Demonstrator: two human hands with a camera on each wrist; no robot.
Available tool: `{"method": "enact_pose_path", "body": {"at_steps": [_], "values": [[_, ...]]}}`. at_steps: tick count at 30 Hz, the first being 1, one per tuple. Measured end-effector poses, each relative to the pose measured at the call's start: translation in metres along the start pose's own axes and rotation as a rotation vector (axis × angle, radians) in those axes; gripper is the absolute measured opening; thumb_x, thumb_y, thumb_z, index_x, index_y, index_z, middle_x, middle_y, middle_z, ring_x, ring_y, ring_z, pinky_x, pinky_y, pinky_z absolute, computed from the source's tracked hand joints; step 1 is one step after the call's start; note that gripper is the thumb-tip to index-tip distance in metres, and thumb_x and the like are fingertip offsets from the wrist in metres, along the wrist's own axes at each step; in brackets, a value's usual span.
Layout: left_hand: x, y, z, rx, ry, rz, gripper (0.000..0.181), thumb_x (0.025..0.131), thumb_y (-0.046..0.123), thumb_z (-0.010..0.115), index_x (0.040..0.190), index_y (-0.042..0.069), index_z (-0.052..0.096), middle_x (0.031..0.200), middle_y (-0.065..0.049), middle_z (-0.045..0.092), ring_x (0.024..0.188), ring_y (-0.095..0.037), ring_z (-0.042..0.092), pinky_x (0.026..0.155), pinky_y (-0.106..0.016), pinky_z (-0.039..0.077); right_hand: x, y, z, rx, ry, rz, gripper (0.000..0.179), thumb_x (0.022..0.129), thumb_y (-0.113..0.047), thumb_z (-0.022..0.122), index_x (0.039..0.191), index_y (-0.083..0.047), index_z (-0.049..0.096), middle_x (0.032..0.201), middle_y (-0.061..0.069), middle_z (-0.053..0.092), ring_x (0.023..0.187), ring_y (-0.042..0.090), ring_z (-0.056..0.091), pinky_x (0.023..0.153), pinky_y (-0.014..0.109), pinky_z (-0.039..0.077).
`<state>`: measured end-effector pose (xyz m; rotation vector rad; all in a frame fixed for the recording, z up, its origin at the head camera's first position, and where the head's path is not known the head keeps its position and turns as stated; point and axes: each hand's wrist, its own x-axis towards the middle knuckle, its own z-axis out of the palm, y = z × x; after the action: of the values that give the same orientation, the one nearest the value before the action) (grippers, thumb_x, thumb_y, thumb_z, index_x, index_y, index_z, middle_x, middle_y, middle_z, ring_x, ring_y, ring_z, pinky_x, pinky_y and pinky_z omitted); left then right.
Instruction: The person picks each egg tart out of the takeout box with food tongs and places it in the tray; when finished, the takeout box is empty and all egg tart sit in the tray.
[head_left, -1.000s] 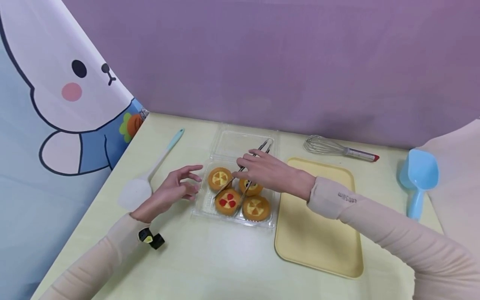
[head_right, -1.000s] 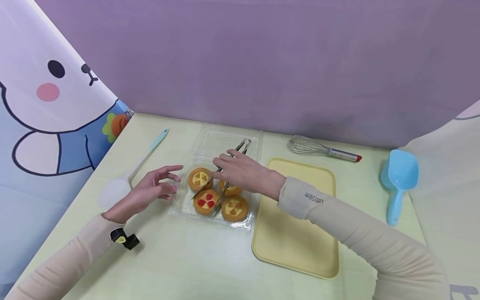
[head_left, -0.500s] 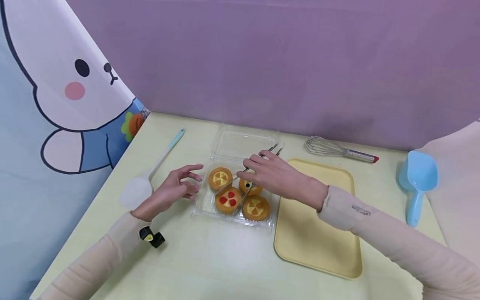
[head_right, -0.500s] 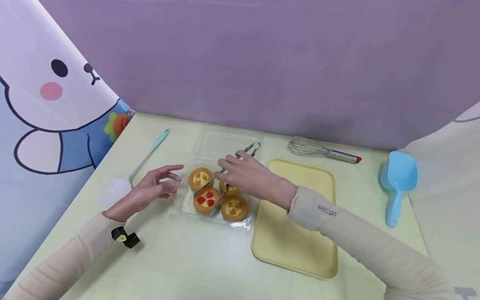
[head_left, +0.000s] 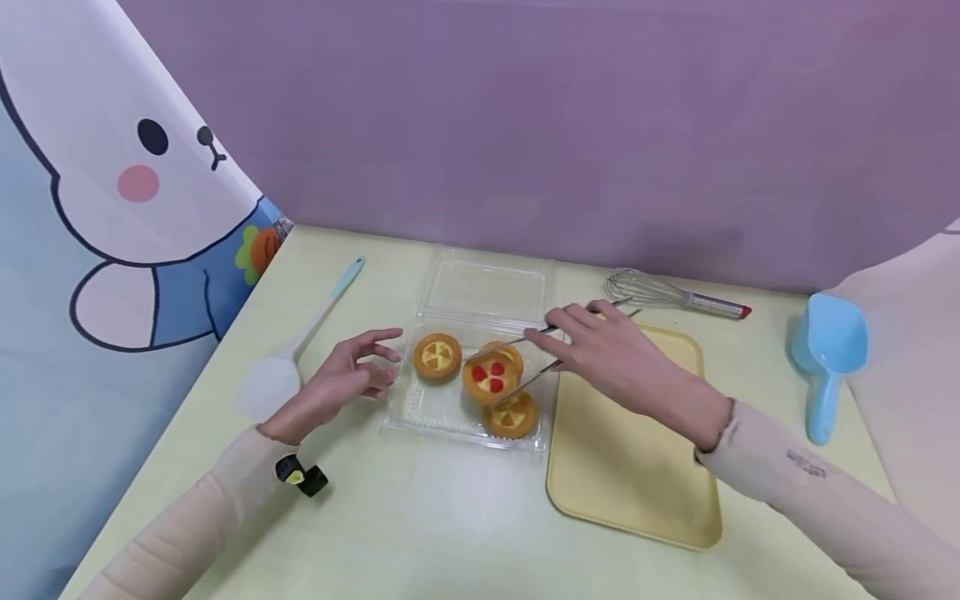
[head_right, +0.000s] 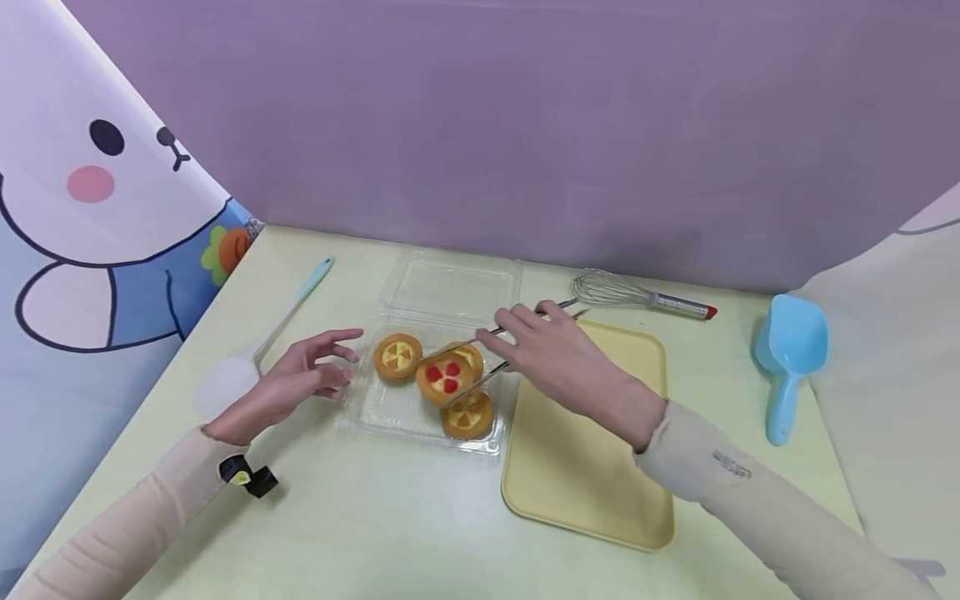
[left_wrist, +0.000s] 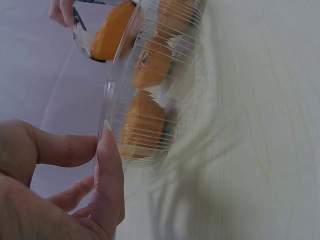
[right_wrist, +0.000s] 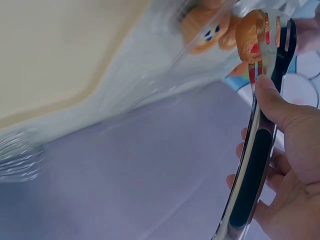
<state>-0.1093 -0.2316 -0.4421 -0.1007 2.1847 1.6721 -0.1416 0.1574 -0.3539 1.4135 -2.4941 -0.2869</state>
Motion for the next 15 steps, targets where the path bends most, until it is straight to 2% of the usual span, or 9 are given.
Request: {"method": "enact_pose_path", "body": {"at_steps": [4, 7, 11, 15], "values": [[0.0, -0.001, 0.0, -0.004, -0.001, -0.009, 0.074, 0.092, -0.006, 0.061, 0.161, 0.012, 0.038, 0.135, -0.025, 0.053, 0.091, -0.02, 0.068, 0.071, -0.026, 0.061, -0.021, 0.015, -0.001, 0.015, 0.011, 0.077, 0.056, 0.094, -0.031, 0.074, 0.147, -0.021, 0.058, 0.128, 0.009, 0.062, 0.114, 0.031, 0.063, 0.094, 0.05, 0.052], [-0.001, -0.001, 0.0, -0.007, -0.003, -0.017, 0.075, 0.093, -0.006, 0.061, 0.161, 0.012, 0.038, 0.135, -0.024, 0.053, 0.092, -0.019, 0.067, 0.071, -0.025, 0.061, -0.038, 0.028, 0.001, 0.023, 0.058, 0.12, 0.055, 0.093, -0.033, 0.073, 0.144, -0.019, 0.06, 0.123, 0.01, 0.062, 0.11, 0.033, 0.062, 0.092, 0.052, 0.052], [-0.001, -0.001, 0.0, -0.007, -0.005, -0.018, 0.075, 0.093, -0.006, 0.061, 0.162, 0.012, 0.038, 0.135, -0.024, 0.053, 0.091, -0.018, 0.067, 0.071, -0.025, 0.061, -0.06, 0.045, 0.006, 0.019, 0.124, 0.17, 0.052, 0.091, -0.033, 0.074, 0.14, -0.017, 0.064, 0.117, 0.012, 0.063, 0.104, 0.034, 0.063, 0.084, 0.051, 0.052], [-0.001, -0.001, 0.001, 0.007, -0.008, -0.016, 0.075, 0.093, -0.005, 0.062, 0.162, 0.013, 0.037, 0.137, -0.025, 0.052, 0.092, -0.019, 0.067, 0.072, -0.026, 0.062, -0.08, 0.059, 0.016, 0.021, 0.133, 0.239, 0.052, 0.089, -0.031, 0.077, 0.137, -0.016, 0.065, 0.115, 0.014, 0.065, 0.104, 0.035, 0.065, 0.08, 0.052, 0.052]]}}
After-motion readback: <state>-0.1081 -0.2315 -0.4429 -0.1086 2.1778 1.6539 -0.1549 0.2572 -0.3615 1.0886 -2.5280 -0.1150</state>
